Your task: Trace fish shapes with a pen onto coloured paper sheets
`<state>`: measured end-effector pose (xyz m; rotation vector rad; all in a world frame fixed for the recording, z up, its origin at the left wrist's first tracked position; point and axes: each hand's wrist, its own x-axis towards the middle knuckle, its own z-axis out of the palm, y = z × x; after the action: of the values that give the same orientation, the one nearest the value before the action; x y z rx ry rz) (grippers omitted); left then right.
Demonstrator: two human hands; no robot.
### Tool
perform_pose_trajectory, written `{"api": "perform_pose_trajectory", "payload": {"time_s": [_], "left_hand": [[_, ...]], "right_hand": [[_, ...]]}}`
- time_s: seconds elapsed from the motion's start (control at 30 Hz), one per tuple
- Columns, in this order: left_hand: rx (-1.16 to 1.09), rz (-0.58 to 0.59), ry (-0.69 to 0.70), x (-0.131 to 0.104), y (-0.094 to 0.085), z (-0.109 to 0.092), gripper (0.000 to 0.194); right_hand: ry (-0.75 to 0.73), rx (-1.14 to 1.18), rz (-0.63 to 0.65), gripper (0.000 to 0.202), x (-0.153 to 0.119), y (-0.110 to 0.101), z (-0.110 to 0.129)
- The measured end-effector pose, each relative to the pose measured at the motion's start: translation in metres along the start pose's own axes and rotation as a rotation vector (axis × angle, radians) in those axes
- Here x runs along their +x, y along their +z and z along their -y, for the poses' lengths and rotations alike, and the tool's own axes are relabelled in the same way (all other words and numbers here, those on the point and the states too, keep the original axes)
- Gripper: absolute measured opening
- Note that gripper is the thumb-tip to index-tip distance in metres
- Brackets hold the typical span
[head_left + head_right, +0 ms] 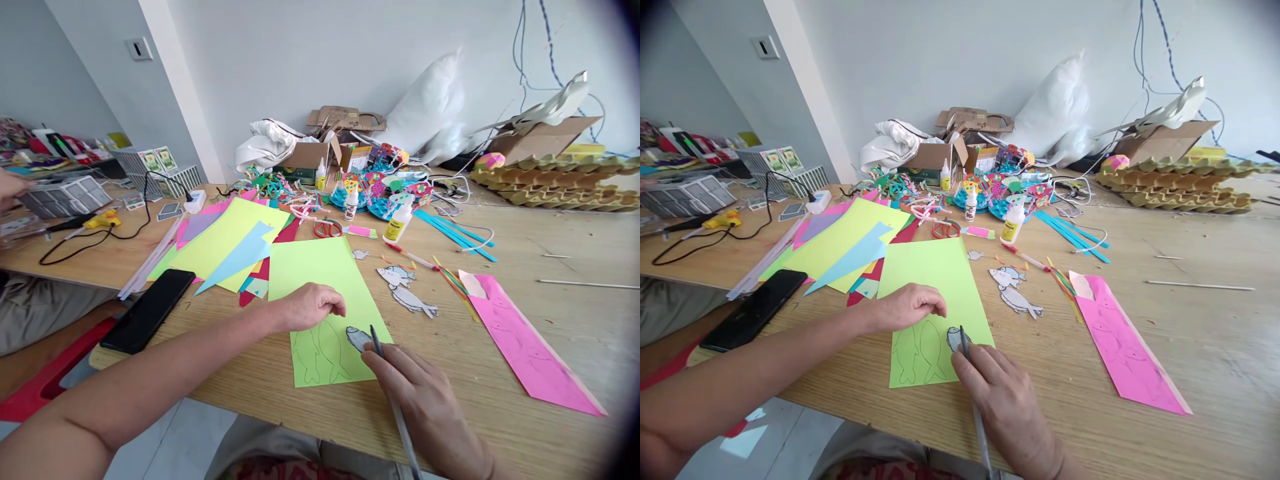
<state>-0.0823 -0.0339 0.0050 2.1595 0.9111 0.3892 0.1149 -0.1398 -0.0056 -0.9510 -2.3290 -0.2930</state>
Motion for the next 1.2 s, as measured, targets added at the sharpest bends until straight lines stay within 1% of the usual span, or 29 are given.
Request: {"api": "perform_pose_trajectory", "payload": {"time_s": [0.2, 0.33, 0.47, 0.7, 0.93, 1.1, 1.2], "left_hand": [[0.111, 0.063, 0.127, -0.007, 0.004, 0.007, 0.034], [0.15, 0.09, 0.178, -0.009, 0.004, 0.011, 0.034], [0.21, 0.084, 0.226, -0.01, 0.004, 0.012, 0.034], [0.229, 0.083, 0.298, -0.009, 0.007, 0.017, 0.036], [0.208, 0.082, 0.265, -0.009, 0.005, 0.016, 0.038], [0.21, 0.095, 0.269, -0.007, 0.006, 0.016, 0.04], [0.239, 0.109, 0.297, -0.006, 0.007, 0.016, 0.042]], "right_hand": [[0.004, 0.013, 0.118, 0.045, 0.0, 0.003, 0.006], [0.028, 0.041, 0.158, 0.042, -0.003, 0.004, 0.008], [0.061, 0.061, 0.182, 0.046, -0.007, 0.006, 0.008], [0.085, 0.106, 0.182, 0.045, -0.009, 0.009, 0.006], [0.099, 0.097, 0.163, 0.037, -0.006, 0.011, 0.006], [0.095, 0.106, 0.151, 0.037, -0.006, 0.01, 0.006], [0.098, 0.115, 0.161, 0.036, -0.008, 0.011, 0.006]]}}
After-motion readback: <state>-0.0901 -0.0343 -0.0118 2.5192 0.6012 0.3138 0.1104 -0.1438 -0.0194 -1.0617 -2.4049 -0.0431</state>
